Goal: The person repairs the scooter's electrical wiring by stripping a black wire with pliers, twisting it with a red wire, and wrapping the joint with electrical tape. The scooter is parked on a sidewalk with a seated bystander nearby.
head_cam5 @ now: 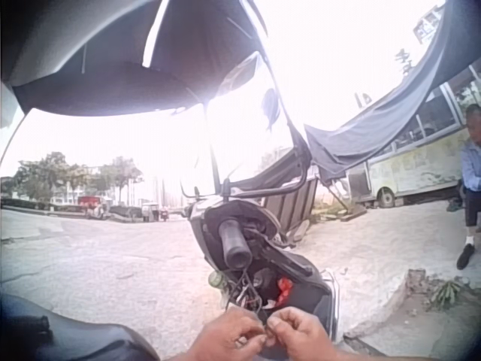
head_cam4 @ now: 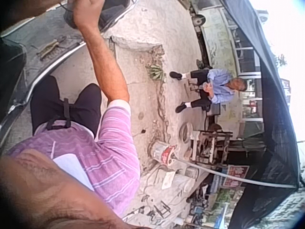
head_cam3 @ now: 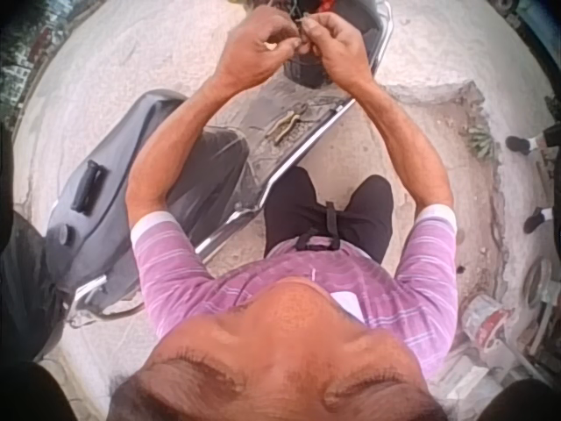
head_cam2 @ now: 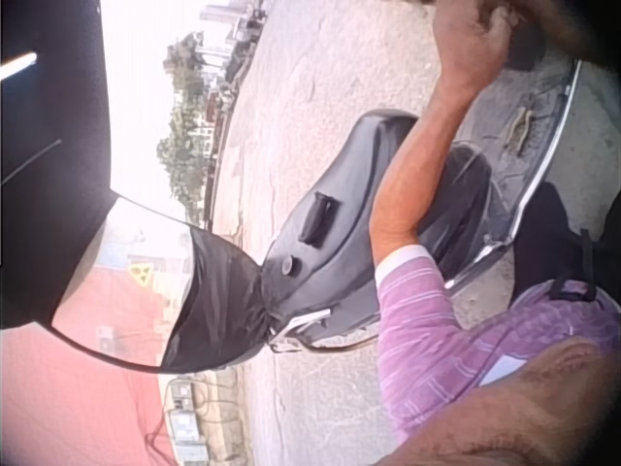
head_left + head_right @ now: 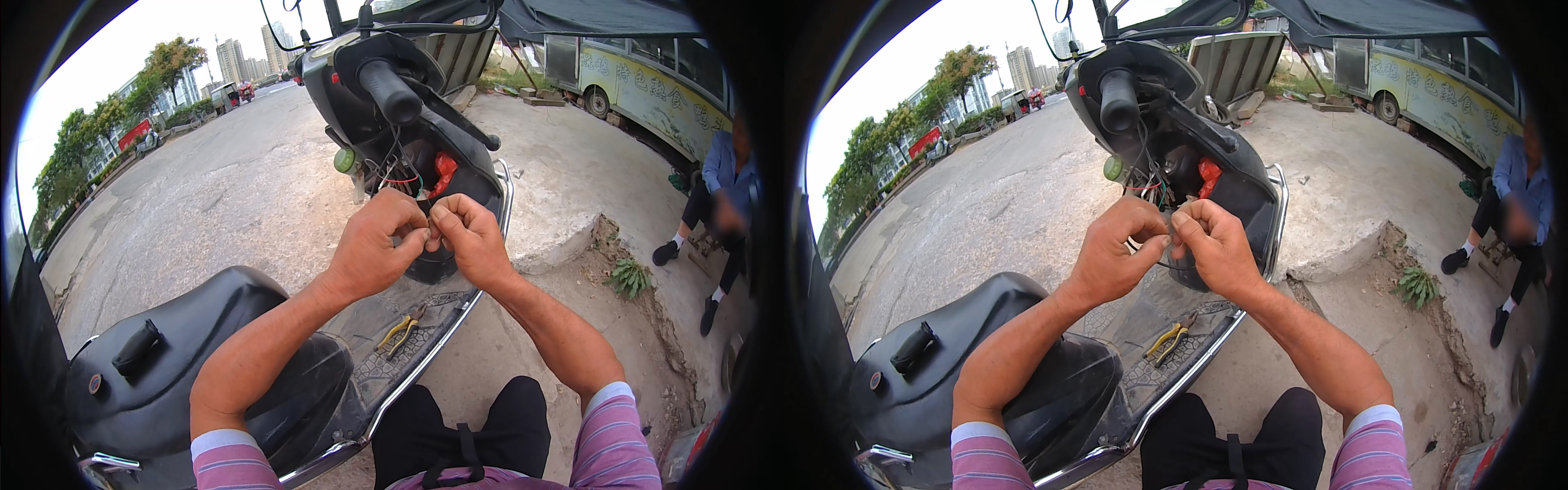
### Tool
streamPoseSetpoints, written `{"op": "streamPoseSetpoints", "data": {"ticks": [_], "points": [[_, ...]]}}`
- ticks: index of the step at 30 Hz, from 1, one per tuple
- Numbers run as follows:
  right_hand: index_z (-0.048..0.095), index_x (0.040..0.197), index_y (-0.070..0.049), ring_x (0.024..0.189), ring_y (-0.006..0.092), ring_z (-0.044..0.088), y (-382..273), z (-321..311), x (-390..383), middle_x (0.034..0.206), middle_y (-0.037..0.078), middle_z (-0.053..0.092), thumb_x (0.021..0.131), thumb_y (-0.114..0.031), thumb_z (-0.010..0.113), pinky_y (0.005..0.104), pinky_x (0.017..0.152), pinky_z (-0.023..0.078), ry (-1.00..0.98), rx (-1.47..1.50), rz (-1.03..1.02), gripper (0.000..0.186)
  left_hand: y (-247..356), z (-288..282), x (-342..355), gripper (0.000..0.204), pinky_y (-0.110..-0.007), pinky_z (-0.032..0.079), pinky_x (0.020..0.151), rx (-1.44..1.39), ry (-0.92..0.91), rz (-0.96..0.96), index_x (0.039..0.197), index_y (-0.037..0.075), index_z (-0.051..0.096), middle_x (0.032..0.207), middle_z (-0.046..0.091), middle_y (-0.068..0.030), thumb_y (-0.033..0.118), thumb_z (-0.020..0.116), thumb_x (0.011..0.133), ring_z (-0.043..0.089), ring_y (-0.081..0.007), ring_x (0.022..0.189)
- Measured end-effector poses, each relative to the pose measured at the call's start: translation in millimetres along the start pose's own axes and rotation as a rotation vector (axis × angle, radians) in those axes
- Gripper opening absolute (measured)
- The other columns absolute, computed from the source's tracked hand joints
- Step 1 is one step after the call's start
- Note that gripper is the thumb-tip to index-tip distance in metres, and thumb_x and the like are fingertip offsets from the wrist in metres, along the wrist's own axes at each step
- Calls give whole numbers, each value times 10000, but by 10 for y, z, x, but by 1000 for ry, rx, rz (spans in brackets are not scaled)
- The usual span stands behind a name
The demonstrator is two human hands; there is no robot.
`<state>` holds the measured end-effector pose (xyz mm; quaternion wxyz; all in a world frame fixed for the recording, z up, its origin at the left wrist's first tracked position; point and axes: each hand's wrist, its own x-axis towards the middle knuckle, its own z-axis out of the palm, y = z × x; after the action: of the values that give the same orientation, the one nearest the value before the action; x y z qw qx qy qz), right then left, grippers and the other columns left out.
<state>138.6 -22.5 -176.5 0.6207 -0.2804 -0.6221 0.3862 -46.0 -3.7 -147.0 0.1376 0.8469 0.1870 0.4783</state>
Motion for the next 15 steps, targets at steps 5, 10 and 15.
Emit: {"op": "streamPoseSetpoints", "data": {"ticks": [5, 10, 15], "points": [[603, 1007, -37, 760, 59, 591, 55, -62, 24, 830, -7, 629, 1023, -252, 598, 219, 662, 416, -13, 104, 17, 216, -44, -6, -9, 86, -270, 520, 660, 201, -69, 155, 878, 10, 615, 911, 619, -72, -15, 679, 826, 638, -139, 764], [608, 1016, -42, 770, 56, 588, 10, -57, -8, 845, -6, 644, 1019, -244, 607, 221, 674, 426, -2, 26, 37, 202, 125, -51, 13, 136, -257, 512, 631, 81, -33, -156, 962, 5, 627, 915, 621, -72, 30, 702, 851, 638, -126, 697], [618, 1031, -29, 771, 61, 602, -20, -17, -8, 882, -1, 665, 1009, -226, 625, 218, 686, 447, -32, -41, 39, 199, 58, -72, 38, 129, -258, 501, 630, 44, 36, -43, 995, 14, 651, 917, 621, -73, 59, 704, 886, 623, -122, 709]]}}
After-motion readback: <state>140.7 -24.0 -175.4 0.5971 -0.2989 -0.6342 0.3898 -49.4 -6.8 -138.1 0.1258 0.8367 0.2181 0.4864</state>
